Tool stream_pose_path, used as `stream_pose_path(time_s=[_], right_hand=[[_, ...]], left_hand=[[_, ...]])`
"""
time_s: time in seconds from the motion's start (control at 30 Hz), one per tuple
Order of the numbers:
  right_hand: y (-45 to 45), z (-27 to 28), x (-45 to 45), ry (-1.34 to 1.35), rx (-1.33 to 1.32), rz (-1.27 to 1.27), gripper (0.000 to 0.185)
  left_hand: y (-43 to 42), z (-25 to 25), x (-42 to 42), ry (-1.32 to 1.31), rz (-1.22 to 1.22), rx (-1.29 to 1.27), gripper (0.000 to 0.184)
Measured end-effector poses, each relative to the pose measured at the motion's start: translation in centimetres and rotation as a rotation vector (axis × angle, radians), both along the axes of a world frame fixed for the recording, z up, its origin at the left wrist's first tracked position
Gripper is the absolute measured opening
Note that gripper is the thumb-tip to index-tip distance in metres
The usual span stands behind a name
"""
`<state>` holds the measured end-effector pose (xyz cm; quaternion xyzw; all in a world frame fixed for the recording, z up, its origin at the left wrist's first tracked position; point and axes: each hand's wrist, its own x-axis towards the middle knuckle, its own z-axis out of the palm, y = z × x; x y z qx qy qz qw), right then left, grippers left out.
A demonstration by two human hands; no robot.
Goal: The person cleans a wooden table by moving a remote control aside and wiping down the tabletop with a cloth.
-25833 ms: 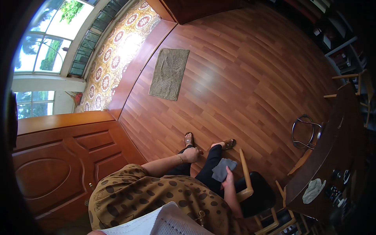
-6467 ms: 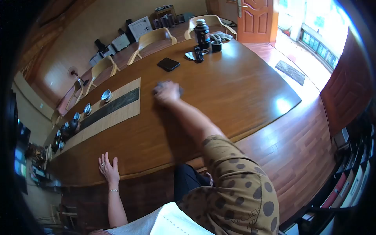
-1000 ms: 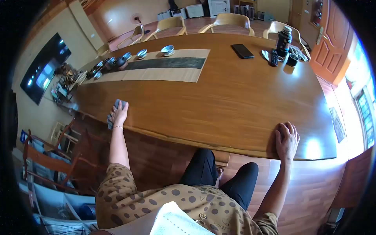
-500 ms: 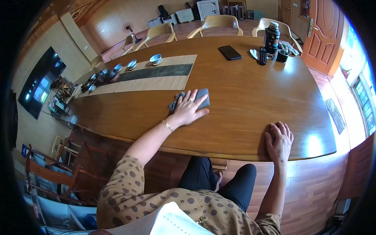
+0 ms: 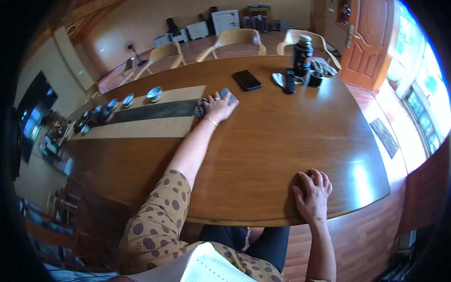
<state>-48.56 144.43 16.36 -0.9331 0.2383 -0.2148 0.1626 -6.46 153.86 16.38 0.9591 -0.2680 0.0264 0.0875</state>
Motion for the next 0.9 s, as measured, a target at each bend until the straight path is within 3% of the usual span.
stream_pose_path(time_s=[0.23,0.43,0.73,0.9], right_hand=[[-0.1,0.5,0.2,0.095,-0.003,-0.015,0.046],[-0.1,0.3,0.3,0.088,-0.009,-0.021,0.047],[-0.3,-0.9,-0.2,0.04,-0.07,-0.001,0.045],[-0.3,-2.3,-0.3,0.028,-0.162,-0.009,0.043]], left_hand=[[-3.6,-0.8,8.9,0.046,-0.032,0.033,0.069],[-2.6,-1.0,6.4,0.013,-0.097,-0.018,0.071],[2.7,-1.2,-11.7,-0.068,-0.566,0.04,0.066],[13.1,-0.9,-22.6,-0.043,-0.884,0.016,0.061]])
